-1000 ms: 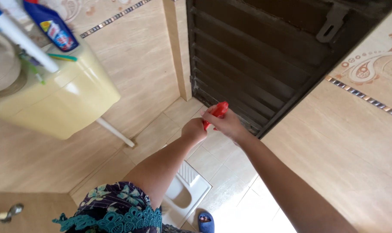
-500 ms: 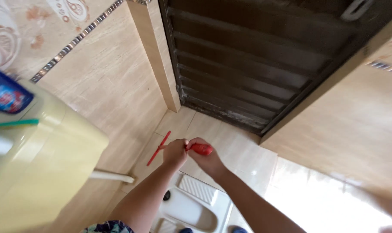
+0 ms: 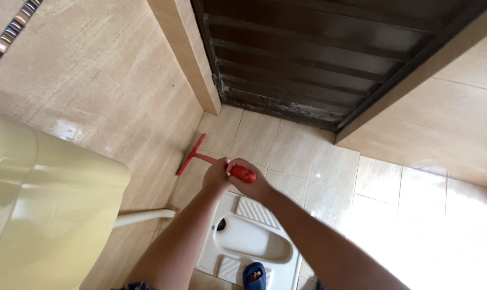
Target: The person picks up a red squeegee and wipes the bathroom floor and around the toilet, then places a tube of toothpaste and a toothbrush onto a wall-mounted rack.
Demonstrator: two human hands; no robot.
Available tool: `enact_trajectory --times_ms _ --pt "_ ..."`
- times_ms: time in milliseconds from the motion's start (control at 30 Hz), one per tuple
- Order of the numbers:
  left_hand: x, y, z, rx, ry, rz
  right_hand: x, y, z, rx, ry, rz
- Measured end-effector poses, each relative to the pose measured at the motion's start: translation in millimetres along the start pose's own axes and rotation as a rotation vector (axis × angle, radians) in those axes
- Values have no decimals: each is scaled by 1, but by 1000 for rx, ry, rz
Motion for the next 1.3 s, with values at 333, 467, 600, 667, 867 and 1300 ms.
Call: enact_trajectory --times_ms 333,467,600,667,867,1300 --pt "-80 -14 -69 191 42 -121 78 33 89 -48 357 -284" --pt "-133 -6 -115 296 143 -151 104 73 147 -116 423 -392" --pt "-208 23 -158 392 134 -157 121 124 209 -205 444 -414" --pt "-250 44 -175 440 127 -166 131 150 242 -256 464 -438" --pt "-372 116 -224 549 72 -265 156 240 330 -385 486 -584" --pt "-468 206 -347 660 -82 -498 142 383 431 -541 481 -667"
Point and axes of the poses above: each hand's wrist, its own y-axis away from the middle knuckle, its own z-axis out of the back of the hand, x = y × z, the point moved 3 cm from there along -y, towards the middle knuckle, and after that the axes turned 4 degrees about -x, right-handed, at the moved point
